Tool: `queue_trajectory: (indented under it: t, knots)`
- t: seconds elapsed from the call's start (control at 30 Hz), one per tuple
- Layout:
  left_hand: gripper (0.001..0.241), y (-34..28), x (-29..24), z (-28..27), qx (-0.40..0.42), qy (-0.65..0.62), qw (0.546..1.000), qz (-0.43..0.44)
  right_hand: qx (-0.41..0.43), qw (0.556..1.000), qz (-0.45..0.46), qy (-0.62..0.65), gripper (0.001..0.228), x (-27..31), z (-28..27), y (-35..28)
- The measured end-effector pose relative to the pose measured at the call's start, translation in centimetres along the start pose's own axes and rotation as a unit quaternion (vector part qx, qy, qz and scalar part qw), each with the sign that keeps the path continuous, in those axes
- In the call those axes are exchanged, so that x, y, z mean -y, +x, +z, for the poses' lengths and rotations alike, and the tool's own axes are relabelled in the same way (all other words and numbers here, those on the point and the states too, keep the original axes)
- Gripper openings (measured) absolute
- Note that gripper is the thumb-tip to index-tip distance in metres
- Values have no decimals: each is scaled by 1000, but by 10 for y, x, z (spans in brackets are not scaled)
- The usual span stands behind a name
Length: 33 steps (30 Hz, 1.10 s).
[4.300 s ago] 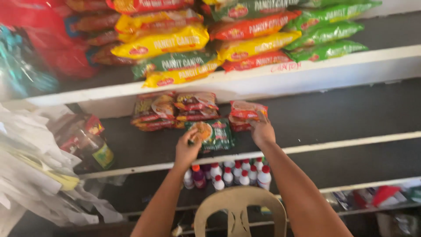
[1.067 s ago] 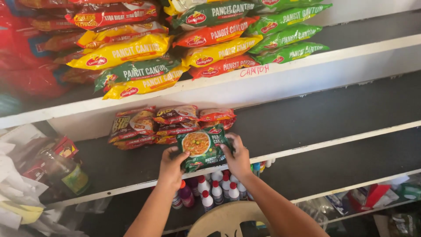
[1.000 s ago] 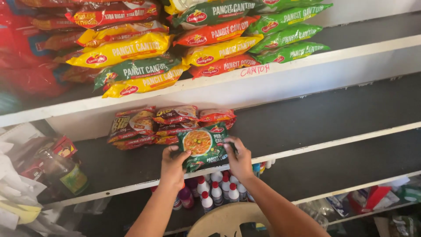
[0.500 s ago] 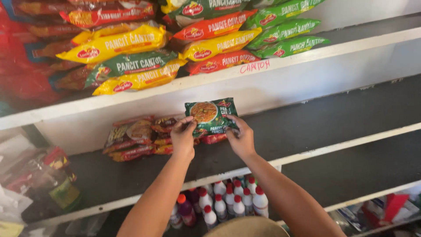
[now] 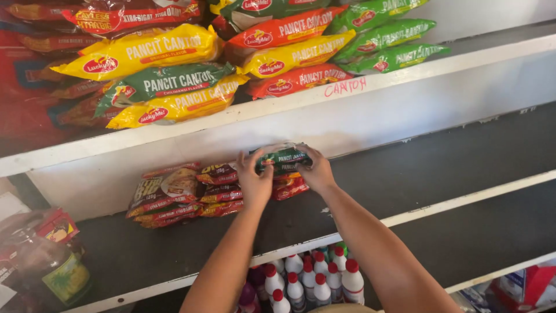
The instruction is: Organizing and arranging various instant noodle packets on a store shelf.
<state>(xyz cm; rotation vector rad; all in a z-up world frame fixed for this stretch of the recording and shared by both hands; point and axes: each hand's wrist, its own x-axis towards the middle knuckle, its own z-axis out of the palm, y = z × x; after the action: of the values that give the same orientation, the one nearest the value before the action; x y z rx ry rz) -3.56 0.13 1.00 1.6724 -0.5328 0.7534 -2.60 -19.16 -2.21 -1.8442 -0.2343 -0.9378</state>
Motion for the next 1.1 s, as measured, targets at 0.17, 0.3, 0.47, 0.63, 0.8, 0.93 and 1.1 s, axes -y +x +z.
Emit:
queue_trajectory:
  t: [0.17,0.3,0.47,0.63,0.8,0.93,1.1]
  knots:
    - [43,-19,7,5,13,238,951,195,-18,997,-8,-80,61,10,0,-13]
    - [44,-22,18,14,84,400,882,234,63,975,11,-213,51,12,3,-19]
    - [56,-17,53,25,129,479,848,188,132,932,-20,-337,76,21,6,-24]
    - [56,-17,67,32,123,490,843,186,151,885,34,-440,78,58,2,-32]
    - [54,-32,29,15,83,425,879,200,10,904,-94,-418,69,42,8,-38]
    - [55,-44,17,4,57,379,898,215,-50,907,-163,-384,50,53,11,-55]
    - [50,-61,20,-7,90,354,905,218,-43,857,-331,-393,22,68,5,-84]
